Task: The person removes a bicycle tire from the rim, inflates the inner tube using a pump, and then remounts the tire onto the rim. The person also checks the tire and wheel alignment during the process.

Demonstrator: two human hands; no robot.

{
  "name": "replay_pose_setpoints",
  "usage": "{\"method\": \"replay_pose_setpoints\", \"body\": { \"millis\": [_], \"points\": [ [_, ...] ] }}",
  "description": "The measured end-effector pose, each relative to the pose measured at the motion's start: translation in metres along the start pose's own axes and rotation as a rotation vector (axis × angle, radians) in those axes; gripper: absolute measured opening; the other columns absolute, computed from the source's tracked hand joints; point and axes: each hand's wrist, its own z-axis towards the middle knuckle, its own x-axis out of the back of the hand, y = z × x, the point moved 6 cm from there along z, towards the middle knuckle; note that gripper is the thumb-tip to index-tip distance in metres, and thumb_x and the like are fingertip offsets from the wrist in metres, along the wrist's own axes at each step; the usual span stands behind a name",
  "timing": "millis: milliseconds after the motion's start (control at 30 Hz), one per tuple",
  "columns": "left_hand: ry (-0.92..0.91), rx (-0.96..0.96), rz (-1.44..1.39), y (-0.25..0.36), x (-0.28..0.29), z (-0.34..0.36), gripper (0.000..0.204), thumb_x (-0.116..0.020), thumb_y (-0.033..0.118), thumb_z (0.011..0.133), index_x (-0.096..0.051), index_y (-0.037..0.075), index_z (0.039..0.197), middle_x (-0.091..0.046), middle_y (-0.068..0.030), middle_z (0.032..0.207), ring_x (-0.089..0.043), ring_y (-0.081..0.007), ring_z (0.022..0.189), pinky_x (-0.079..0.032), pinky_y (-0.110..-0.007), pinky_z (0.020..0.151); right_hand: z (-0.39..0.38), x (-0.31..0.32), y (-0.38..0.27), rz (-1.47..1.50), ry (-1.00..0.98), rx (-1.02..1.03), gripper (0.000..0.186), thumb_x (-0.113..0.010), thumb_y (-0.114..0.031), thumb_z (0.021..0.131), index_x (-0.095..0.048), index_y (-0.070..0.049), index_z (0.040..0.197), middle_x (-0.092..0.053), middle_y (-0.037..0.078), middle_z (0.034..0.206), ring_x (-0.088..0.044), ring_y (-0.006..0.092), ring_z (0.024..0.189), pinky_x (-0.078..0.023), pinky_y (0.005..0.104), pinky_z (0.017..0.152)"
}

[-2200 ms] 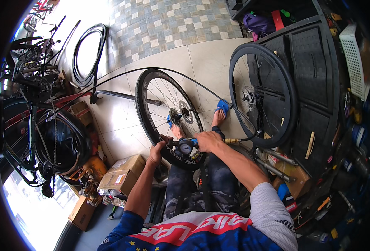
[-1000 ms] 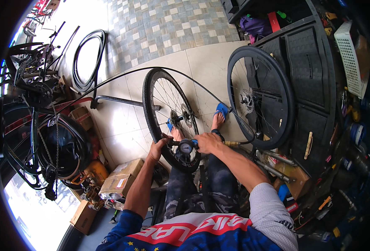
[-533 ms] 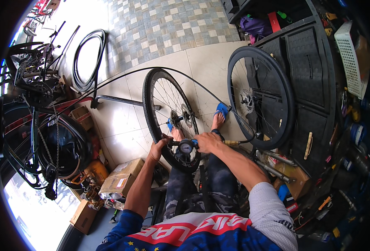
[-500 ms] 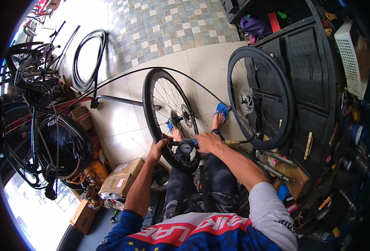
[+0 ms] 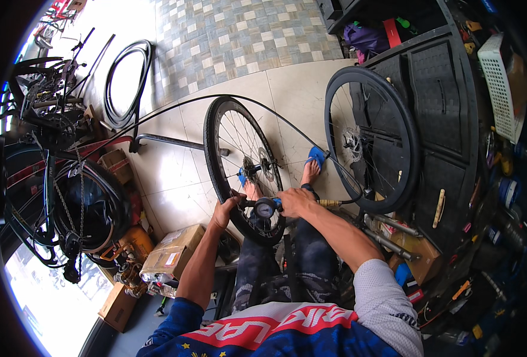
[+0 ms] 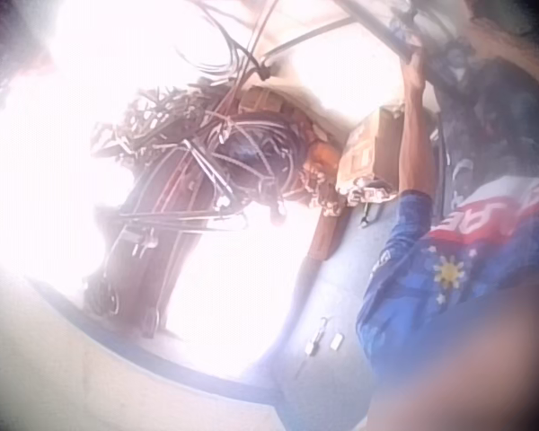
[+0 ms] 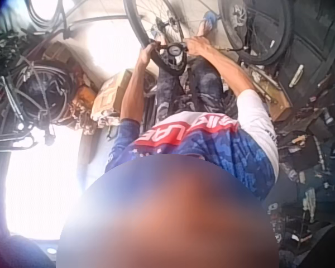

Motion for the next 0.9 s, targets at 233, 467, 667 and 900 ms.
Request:
{"method": "replay_pose_setpoints", "body": {
  "millis": [233, 467, 667, 900],
  "points": [
    [-0.034, 0.0, -0.015, -0.006, 0.002, 0.003, 0.032, -0.062, 0.032, 0.092, -0.064, 0.003, 0.103, -0.073, -0.0132, 0.112, -0.063, -0.0185, 0.095, -0.05, -0.036, 0.085, -0.002, 0.002, -0.003, -0.004, -0.044, -0.016, 0.05, -0.081, -0.031, 0.079, -0.068, -0.013, 0.123, -0.074, 0.019, 0.117, -0.069, 0.0421, 0.115, -0.054, 0.0524, 0.098],
    [-0.045, -0.012, 0.027, -0.011, 0.005, 0.005, 0.033, -0.061, 0.032, 0.092, -0.064, 0.002, 0.104, -0.073, -0.0134, 0.113, -0.064, -0.0192, 0.095, -0.051, -0.037, 0.086, -0.001, 0.003, -0.002, -0.001, -0.021, -0.006, 0.046, -0.08, -0.032, 0.079, -0.07, -0.014, 0.12, -0.075, 0.019, 0.113, -0.07, 0.0412, 0.111, -0.055, 0.0525, 0.096],
    [-0.044, -0.025, 0.049, -0.012, 0.005, 0.005, 0.033, -0.063, 0.032, 0.091, -0.065, 0.002, 0.102, -0.073, -0.0138, 0.113, -0.064, -0.0196, 0.097, -0.05, -0.036, 0.086, 0.004, -0.002, 0.002, 0.048, -0.009, 0.028, 0.04, -0.077, -0.028, 0.079, -0.07, -0.014, 0.115, -0.076, 0.019, 0.109, -0.071, 0.0413, 0.108, -0.056, 0.0526, 0.094],
    [-0.027, -0.003, 0.055, -0.013, 0.003, 0.003, 0.033, -0.064, 0.032, 0.091, -0.066, 0.002, 0.103, -0.073, -0.0138, 0.113, -0.064, -0.0197, 0.098, -0.049, -0.036, 0.088, 0.0, 0.0, 0.001, 0.011, -0.038, 0.007, 0.041, -0.078, -0.031, 0.079, -0.071, -0.015, 0.116, -0.075, 0.019, 0.111, -0.071, 0.0409, 0.11, -0.056, 0.0518, 0.095]
  ]
}}
